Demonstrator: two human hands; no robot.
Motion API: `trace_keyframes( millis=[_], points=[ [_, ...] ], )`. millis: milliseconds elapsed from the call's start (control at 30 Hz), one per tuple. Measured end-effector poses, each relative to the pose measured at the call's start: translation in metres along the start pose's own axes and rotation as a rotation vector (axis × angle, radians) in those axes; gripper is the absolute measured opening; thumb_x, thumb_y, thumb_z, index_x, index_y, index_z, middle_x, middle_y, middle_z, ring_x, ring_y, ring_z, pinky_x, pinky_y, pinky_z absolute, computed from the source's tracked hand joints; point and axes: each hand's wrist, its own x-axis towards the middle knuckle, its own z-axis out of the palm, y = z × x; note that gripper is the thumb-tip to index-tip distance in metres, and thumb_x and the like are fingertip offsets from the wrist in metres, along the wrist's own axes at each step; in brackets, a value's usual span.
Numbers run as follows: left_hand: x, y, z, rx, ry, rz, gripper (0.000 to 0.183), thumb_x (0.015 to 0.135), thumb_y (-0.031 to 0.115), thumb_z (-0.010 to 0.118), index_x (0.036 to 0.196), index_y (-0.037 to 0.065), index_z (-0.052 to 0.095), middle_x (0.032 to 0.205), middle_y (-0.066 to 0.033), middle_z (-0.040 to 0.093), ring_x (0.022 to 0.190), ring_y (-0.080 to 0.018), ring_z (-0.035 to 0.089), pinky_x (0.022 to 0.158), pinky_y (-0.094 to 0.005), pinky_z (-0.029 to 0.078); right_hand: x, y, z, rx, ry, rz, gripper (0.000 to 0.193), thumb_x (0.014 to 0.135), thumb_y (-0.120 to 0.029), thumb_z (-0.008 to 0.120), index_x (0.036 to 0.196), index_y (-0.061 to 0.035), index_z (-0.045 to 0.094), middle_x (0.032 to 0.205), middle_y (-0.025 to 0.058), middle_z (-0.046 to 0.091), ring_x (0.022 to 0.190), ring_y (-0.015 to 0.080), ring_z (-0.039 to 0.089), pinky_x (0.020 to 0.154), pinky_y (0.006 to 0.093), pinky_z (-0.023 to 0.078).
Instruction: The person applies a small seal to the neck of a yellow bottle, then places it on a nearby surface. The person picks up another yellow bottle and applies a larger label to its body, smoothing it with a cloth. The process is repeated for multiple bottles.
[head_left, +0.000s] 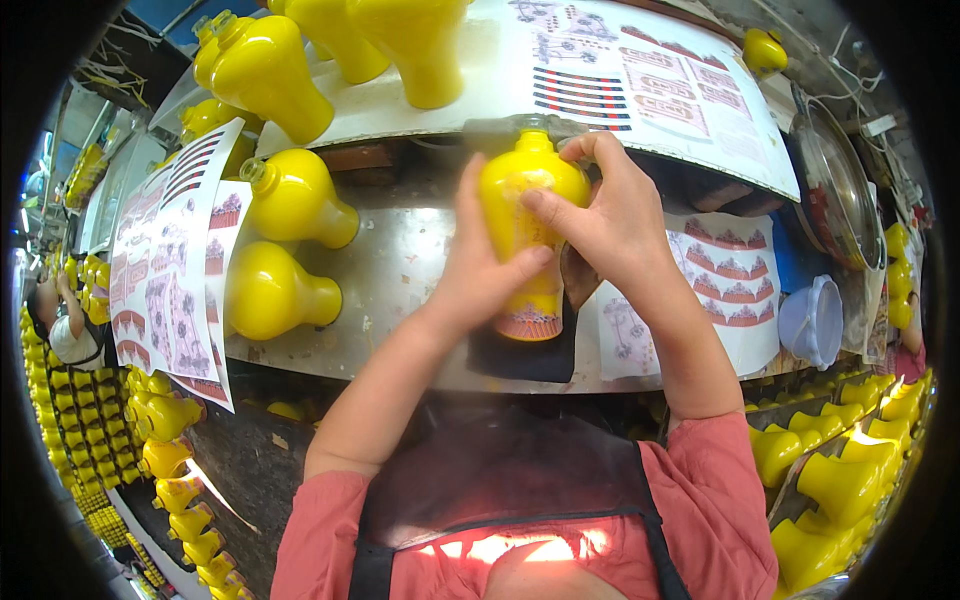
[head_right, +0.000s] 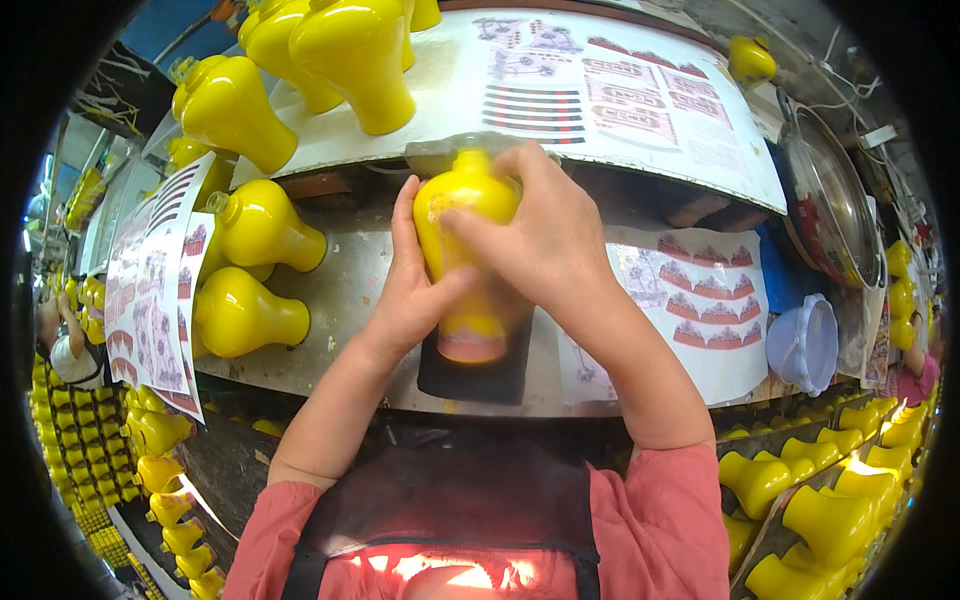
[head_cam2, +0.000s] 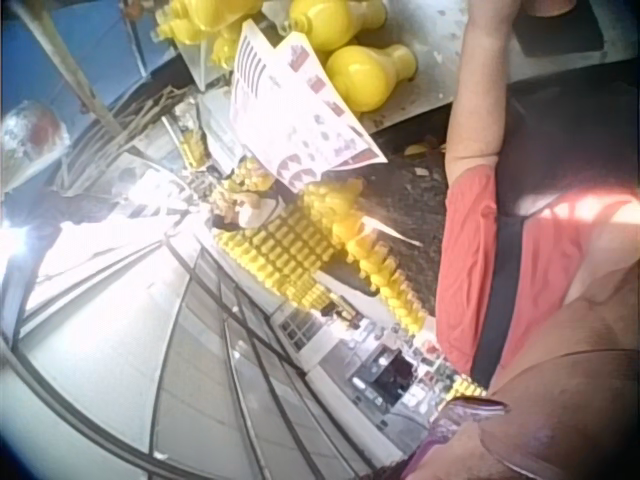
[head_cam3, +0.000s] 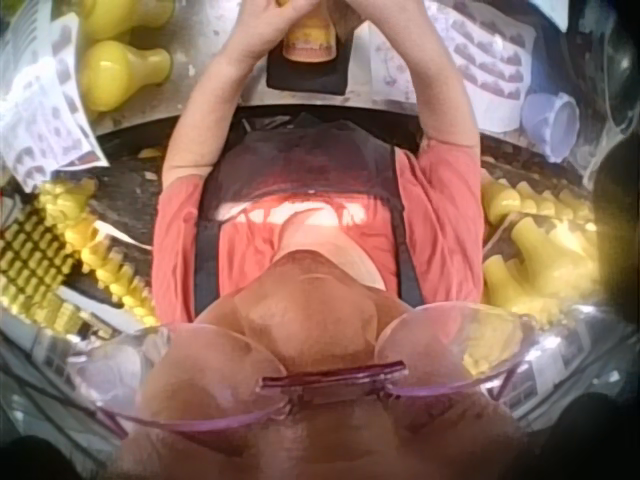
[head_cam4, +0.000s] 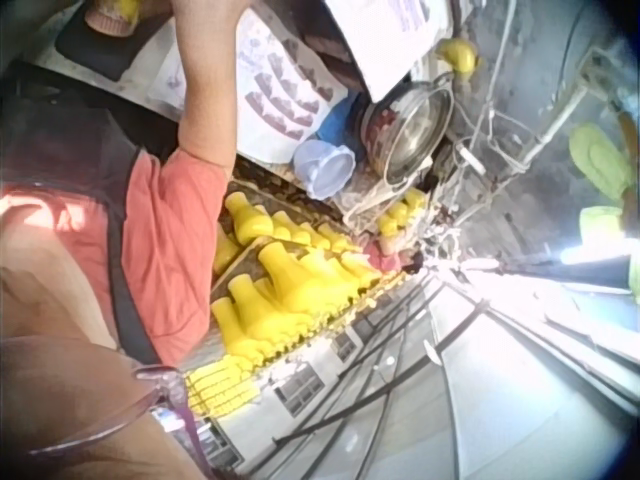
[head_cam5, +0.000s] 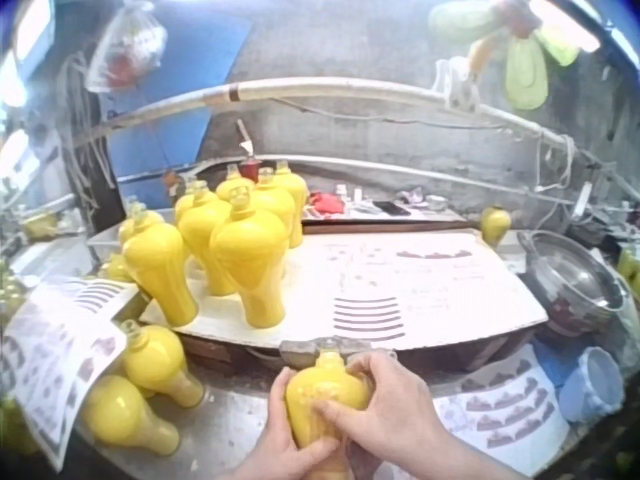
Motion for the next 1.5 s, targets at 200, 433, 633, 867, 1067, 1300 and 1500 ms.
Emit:
trace_keyframes(
  millis=[200, 433, 633, 867, 1067, 1300, 1500],
  points=[
    [0.003, -0.007, -0.006, 0.190, 0.014, 0.036, 0.119, 0.078, 0.031, 0.088, 0.163, 0.002, 0.010, 0.154, -0.0261, 0.036, 0.142, -0.0381, 0.044, 0.117, -0.0466, 0.039, 0.004, 0.000, 0.002, 0.063, -0.024, 0.064, 0.052, 0.081, -0.035, 0.083, 0.112, 0.0005, 0.061, 0.087, 0.0104, 0.066, 0.072, 0.0161, 0.060, 0.066, 0.0302, 0.049],
    [0.000, -0.007, -0.009, 0.357, 0.014, 0.104, 0.119, 0.077, 0.041, 0.087, 0.161, 0.000, 0.013, 0.155, -0.0290, 0.035, 0.145, -0.0441, 0.040, 0.120, -0.0495, 0.034, 0.001, 0.003, 0.002, 0.122, -0.020, 0.063, 0.047, 0.081, -0.033, 0.078, 0.112, -0.0001, 0.066, 0.101, 0.0221, 0.072, 0.083, 0.0335, 0.072, 0.077, 0.0388, 0.056],
    [0.004, 0.012, -0.020, 0.869, 0.090, 0.556, 0.084, 0.089, 0.050, 0.072, 0.153, 0.004, 0.042, 0.149, -0.0251, 0.042, 0.138, -0.0459, 0.040, 0.118, -0.0518, 0.032, -0.014, 0.015, 0.003, 0.019, 0.126, -0.497, 0.037, 0.090, -0.009, 0.072, 0.127, -0.0137, 0.073, 0.120, 0.0182, 0.070, 0.092, 0.0316, 0.073, 0.079, 0.0353, 0.057],
    [0.021, 0.021, -0.020, 1.017, -0.013, 0.559, 0.069, 0.092, 0.049, 0.068, 0.148, 0.013, 0.052, 0.144, -0.0243, 0.045, 0.131, -0.0466, 0.044, 0.114, -0.0531, 0.036, -0.018, 0.027, 0.013, -0.053, 0.111, -0.407, 0.040, 0.089, -0.017, 0.075, 0.129, -0.0172, 0.073, 0.111, 0.0190, 0.070, 0.086, 0.0336, 0.068, 0.075, 0.0374, 0.056],
    [0.004, -0.004, -0.024, 0.668, 0.049, 0.393, 0.087, 0.094, 0.044, 0.065, 0.161, 0.004, 0.027, 0.156, -0.0251, 0.035, 0.141, -0.0469, 0.038, 0.122, -0.0520, 0.028, -0.032, 0.038, -0.001, 0.368, -0.095, 0.016, 0.066, 0.093, -0.025, 0.072, 0.153, -0.0084, 0.051, 0.115, 0.0131, 0.067, 0.074, 0.0133, 0.059, 0.071, 0.0297, 0.050],
    [-0.026, -0.021, -0.023, 0.314, 0.016, 0.088, 0.085, 0.096, 0.028, 0.062, 0.164, 0.006, 0.016, 0.159, -0.0207, 0.027, 0.142, -0.0360, 0.040, 0.115, -0.0480, 0.040, -0.060, 0.056, 0.016, 0.493, -0.203, 0.169, 0.096, 0.084, -0.018, 0.077, 0.164, -0.0057, 0.027, 0.147, 0.0192, 0.054, 0.084, 0.0127, 0.065, 0.081, 0.0291, 0.053],
    [-0.028, -0.023, -0.020, 0.173, 0.022, 0.101, 0.087, 0.097, 0.023, 0.064, 0.165, 0.006, 0.012, 0.157, -0.0191, 0.025, 0.142, -0.0339, 0.038, 0.115, -0.0471, 0.041, -0.069, 0.049, 0.021, 0.445, -0.162, 0.168, 0.092, 0.090, -0.021, 0.071, 0.165, -0.0042, 0.020, 0.151, 0.0220, 0.051, 0.083, 0.0152, 0.065, 0.082, 0.0298, 0.054]
  ],
)
